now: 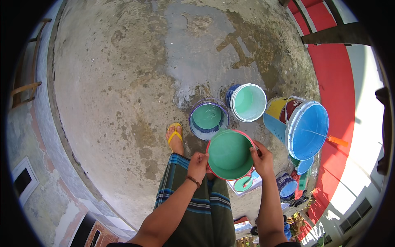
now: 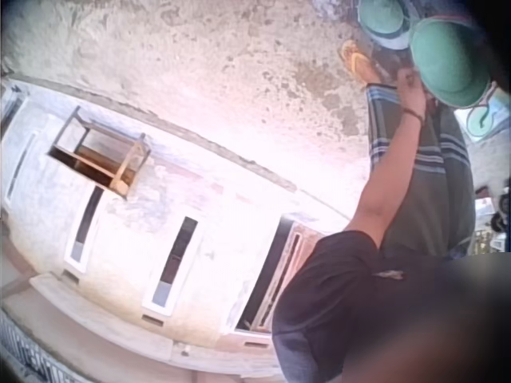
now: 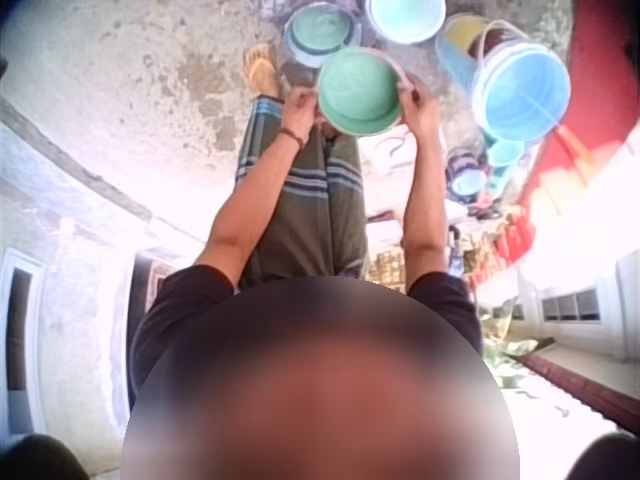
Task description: The person moves paint trays and buckets around an outdoor workspace, then scoops water from a large blue bucket into smaller containers. They pour the water into paint buckets and stir the contents with a stick, preparing paint for use.
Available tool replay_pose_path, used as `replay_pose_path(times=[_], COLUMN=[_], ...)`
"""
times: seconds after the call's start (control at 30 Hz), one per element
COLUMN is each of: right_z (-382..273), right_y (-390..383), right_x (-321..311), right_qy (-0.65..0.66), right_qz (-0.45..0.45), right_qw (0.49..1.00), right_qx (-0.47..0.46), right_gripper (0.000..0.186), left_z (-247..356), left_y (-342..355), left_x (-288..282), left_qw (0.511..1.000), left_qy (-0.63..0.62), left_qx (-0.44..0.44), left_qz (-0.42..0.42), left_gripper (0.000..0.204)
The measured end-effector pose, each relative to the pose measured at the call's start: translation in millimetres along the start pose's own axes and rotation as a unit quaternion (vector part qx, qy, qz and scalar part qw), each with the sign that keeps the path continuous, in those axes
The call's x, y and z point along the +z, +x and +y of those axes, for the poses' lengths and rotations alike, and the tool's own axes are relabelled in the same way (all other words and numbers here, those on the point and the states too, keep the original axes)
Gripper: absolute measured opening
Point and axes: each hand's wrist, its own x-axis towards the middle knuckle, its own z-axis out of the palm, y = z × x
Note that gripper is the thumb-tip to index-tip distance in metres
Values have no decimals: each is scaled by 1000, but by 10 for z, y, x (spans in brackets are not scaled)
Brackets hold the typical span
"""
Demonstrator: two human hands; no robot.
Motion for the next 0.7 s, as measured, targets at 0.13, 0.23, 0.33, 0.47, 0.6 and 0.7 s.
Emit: replay_pose_path(times=[0.13,0.23,0.33,0.47,0.6,0.7], right_z=[-52,-71,-90,-108,-68,21], right_y=[-98,-152,-171,-155,-125,-91], right_x=[-60,-88,-84,-44,4,57], right_qy=[-29,-41,-21,9,27,55], right_qz=[10,15,23,23,18,16], right_qw=[999,999,999,999,999,998], right_qx=[-18,-19,-26,-23,-27,-18], right_gripper=[26,21,17,15,18,22], left_z=[-10,12,40,38,1,-37], left_y=[-112,-177,-195,-137,-68,-43], left_x=[-11,-1,-22,-58,-84,-96], left_qw=[1000,999,998,996,991,987], left_qy=[5,-19,-36,-12,11,45], left_qx=[16,38,55,89,135,157], left_qz=[-15,-20,-23,-27,-7,1], left_gripper=[15,16,17,19,22,25])
